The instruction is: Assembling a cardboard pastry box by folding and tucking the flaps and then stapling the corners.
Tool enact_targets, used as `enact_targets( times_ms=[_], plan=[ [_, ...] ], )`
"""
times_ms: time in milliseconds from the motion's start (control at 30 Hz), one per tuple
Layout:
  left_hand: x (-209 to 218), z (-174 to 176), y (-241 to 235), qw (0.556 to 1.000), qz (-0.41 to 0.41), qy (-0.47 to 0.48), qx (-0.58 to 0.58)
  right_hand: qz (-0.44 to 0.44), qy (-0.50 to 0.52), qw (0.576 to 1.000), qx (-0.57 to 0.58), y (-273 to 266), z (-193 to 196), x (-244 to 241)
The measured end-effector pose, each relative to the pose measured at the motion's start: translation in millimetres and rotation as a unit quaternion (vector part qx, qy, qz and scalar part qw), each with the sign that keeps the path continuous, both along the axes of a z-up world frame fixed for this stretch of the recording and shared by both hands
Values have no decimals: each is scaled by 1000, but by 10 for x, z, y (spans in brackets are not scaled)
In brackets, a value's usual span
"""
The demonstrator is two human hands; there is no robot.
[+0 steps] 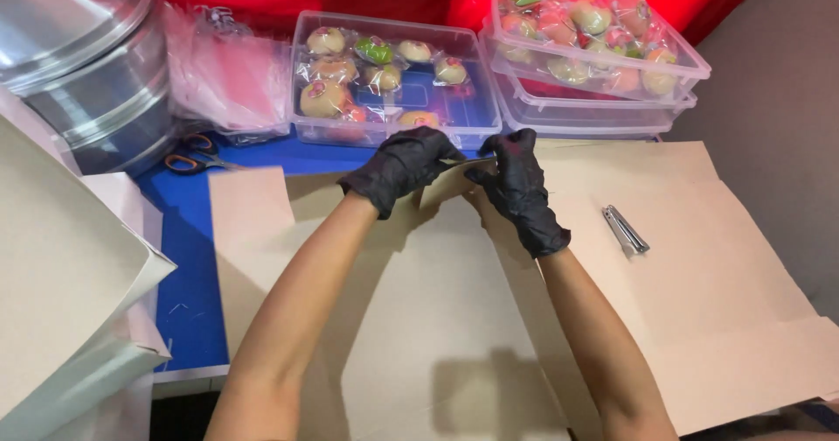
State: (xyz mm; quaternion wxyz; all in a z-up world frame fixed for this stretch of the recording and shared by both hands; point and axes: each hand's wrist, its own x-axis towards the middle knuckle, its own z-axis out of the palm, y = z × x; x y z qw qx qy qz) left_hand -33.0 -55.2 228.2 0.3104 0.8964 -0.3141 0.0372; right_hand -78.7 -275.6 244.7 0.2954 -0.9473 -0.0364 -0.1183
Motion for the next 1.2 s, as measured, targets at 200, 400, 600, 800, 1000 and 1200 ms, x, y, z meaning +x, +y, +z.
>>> enact_targets(
  times_ms=[200,400,600,800,1000,1200],
  plan=[
    [82,-455,127,989,86,107,-56,108,-25,985,-129,-62,-424,343],
    [138,-934,80,990,129,-26,41,49,-23,994,-93,85,-337,369],
    [-117,-953,-154,945,179,-259,92,25,-49,998,-19,2,-544,381],
    [-511,-1521,-438,983,44,-177,-39,30,-21,996,-76,-27,-558,495],
    [-562,-1681,-363,997,74,-15,15,47,-4,997,-58,37,-494,444],
    [-539,-1840,-383,995,67,-71,26,85,-37,993,-72,-2,-523,449]
  ],
)
